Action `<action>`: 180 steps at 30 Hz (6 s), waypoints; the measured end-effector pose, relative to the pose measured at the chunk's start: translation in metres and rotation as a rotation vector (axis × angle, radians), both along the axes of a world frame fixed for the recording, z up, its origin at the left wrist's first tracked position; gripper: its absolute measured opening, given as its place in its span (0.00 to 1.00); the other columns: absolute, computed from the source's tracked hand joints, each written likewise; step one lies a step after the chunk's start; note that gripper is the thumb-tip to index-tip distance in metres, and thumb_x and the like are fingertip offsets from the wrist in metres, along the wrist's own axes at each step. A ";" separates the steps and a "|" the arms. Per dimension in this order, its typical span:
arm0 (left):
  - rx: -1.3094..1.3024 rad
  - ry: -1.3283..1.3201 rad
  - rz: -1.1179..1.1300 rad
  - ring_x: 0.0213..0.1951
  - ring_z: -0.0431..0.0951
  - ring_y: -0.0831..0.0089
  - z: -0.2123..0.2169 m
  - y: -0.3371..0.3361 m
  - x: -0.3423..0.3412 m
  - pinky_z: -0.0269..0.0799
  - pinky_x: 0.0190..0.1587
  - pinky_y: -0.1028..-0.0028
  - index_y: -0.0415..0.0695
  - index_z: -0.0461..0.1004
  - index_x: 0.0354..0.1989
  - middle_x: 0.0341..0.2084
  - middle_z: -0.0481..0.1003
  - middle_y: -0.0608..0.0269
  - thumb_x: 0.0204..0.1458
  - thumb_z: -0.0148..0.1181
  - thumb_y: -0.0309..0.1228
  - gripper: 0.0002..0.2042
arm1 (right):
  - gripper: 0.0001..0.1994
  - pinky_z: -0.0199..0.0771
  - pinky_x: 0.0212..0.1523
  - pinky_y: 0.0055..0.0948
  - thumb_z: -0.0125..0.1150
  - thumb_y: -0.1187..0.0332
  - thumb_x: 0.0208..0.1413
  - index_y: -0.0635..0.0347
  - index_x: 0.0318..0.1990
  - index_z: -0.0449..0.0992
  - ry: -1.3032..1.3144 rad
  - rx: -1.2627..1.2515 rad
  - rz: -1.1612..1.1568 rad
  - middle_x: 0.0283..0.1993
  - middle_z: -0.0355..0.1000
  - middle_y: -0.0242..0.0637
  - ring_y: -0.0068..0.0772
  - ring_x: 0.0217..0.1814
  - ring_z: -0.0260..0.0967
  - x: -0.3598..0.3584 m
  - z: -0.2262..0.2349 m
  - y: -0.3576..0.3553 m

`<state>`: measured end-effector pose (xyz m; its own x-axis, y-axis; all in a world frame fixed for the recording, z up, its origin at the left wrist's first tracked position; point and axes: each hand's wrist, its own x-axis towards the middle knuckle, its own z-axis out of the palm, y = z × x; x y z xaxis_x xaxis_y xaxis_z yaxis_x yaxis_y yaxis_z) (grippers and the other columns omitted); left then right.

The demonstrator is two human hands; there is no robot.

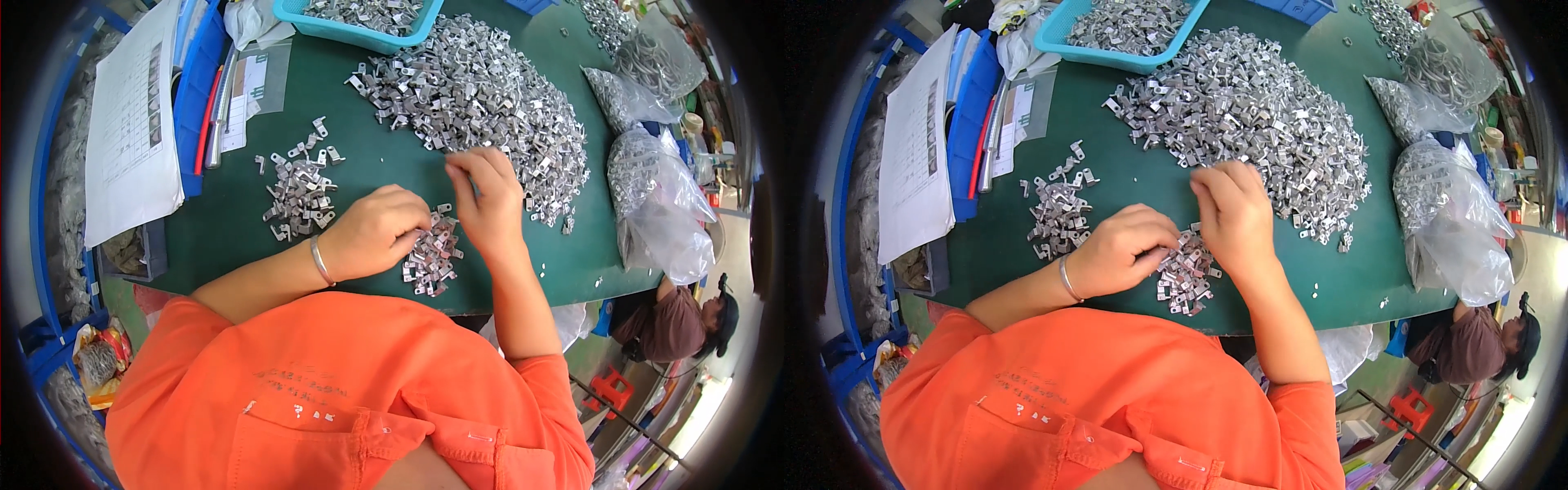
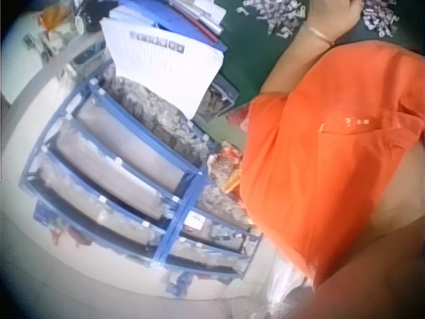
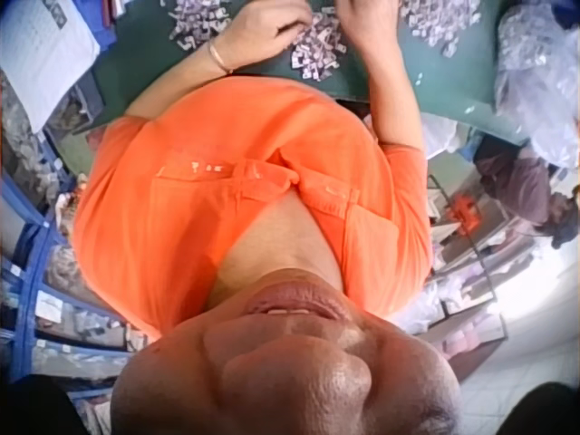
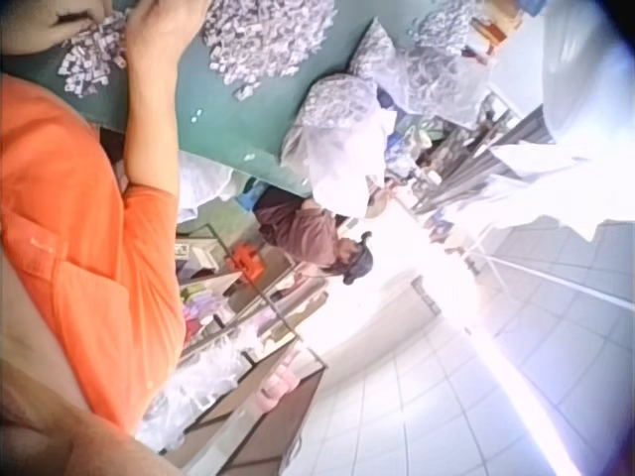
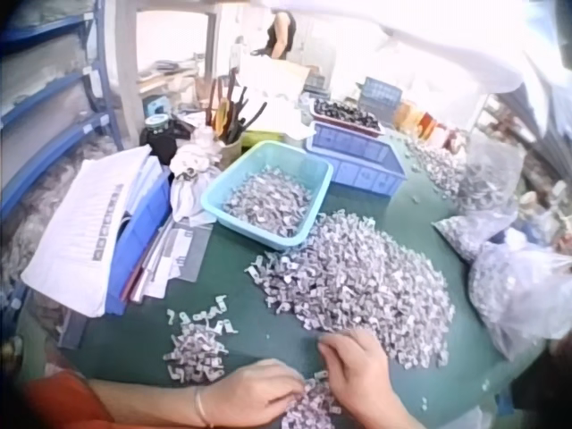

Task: The person sits at a green workbench and sorts small silver metal hardware pieces by hand. They pick up individual pieces from a large pile, inspect them, and place them into smaller, organized piles on the table. The person occasionally gathers a small batch of sorted pieces and moves them to a different area of the table.

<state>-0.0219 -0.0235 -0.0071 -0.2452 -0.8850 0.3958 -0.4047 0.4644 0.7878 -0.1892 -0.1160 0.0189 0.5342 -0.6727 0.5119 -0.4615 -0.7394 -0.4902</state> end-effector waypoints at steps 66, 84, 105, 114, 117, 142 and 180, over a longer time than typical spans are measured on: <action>0.205 0.386 0.406 0.35 0.79 0.72 0.021 -0.014 0.029 0.74 0.40 0.77 0.38 0.77 0.36 0.31 0.77 0.61 0.51 0.59 0.18 0.05 | 0.14 0.75 0.42 0.38 0.58 0.85 0.43 0.67 0.40 0.74 -0.145 -0.112 0.148 0.41 0.75 0.46 0.47 0.41 0.74 -0.001 0.010 0.013; 0.372 0.653 0.266 0.39 0.76 0.77 0.019 0.002 0.023 0.74 0.43 0.79 0.37 0.72 0.51 0.40 0.74 0.61 0.51 0.62 0.17 0.18 | 0.10 0.75 0.35 0.21 0.62 0.79 0.54 0.66 0.44 0.73 -0.294 0.757 0.114 0.36 0.76 0.37 0.22 0.36 0.74 0.027 0.014 0.014; -0.204 -0.070 0.450 0.33 0.77 0.66 0.031 -0.010 0.057 0.72 0.38 0.72 0.40 0.77 0.27 0.30 0.75 0.59 0.39 0.64 0.15 0.07 | 0.07 0.74 0.36 0.35 0.61 0.83 0.45 0.64 0.33 0.75 -0.083 -0.026 0.153 0.35 0.75 0.41 0.43 0.36 0.73 0.005 -0.001 0.022; 0.038 -0.228 0.546 0.32 0.75 0.69 0.024 -0.011 0.086 0.70 0.37 0.76 0.37 0.76 0.30 0.32 0.73 0.60 0.44 0.58 0.16 0.05 | 0.04 0.67 0.34 0.36 0.65 0.74 0.49 0.62 0.32 0.77 0.058 -0.119 -0.209 0.32 0.72 0.38 0.42 0.33 0.68 0.005 -0.010 -0.036; 0.163 0.122 0.537 0.30 0.73 0.80 0.026 -0.010 0.068 0.69 0.35 0.82 0.37 0.77 0.33 0.33 0.72 0.64 0.48 0.59 0.17 0.05 | 0.06 0.65 0.24 0.25 0.62 0.70 0.56 0.64 0.34 0.77 -0.245 0.426 -0.297 0.28 0.75 0.35 0.25 0.26 0.70 0.003 -0.008 -0.020; 0.026 -0.041 0.623 0.34 0.77 0.72 0.025 -0.013 0.071 0.72 0.37 0.77 0.36 0.77 0.34 0.32 0.75 0.60 0.48 0.59 0.18 0.05 | 0.04 0.68 0.32 0.31 0.66 0.78 0.46 0.60 0.29 0.77 -0.096 0.089 -0.134 0.29 0.71 0.36 0.37 0.30 0.68 0.009 -0.007 -0.021; 0.686 0.883 0.187 0.34 0.82 0.69 0.015 0.000 0.024 0.79 0.37 0.75 0.32 0.75 0.39 0.34 0.79 0.54 0.58 0.57 0.23 0.06 | 0.08 0.67 0.40 0.39 0.66 0.74 0.44 0.60 0.34 0.78 0.039 -0.029 -0.144 0.37 0.69 0.38 0.45 0.39 0.67 0.004 -0.016 -0.007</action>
<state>0.0022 -0.0238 0.0079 0.0386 -0.9752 -0.2181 0.4016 -0.1847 0.8970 -0.1853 -0.1234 0.0029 0.4530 -0.7290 0.5132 -0.5818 -0.6779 -0.4494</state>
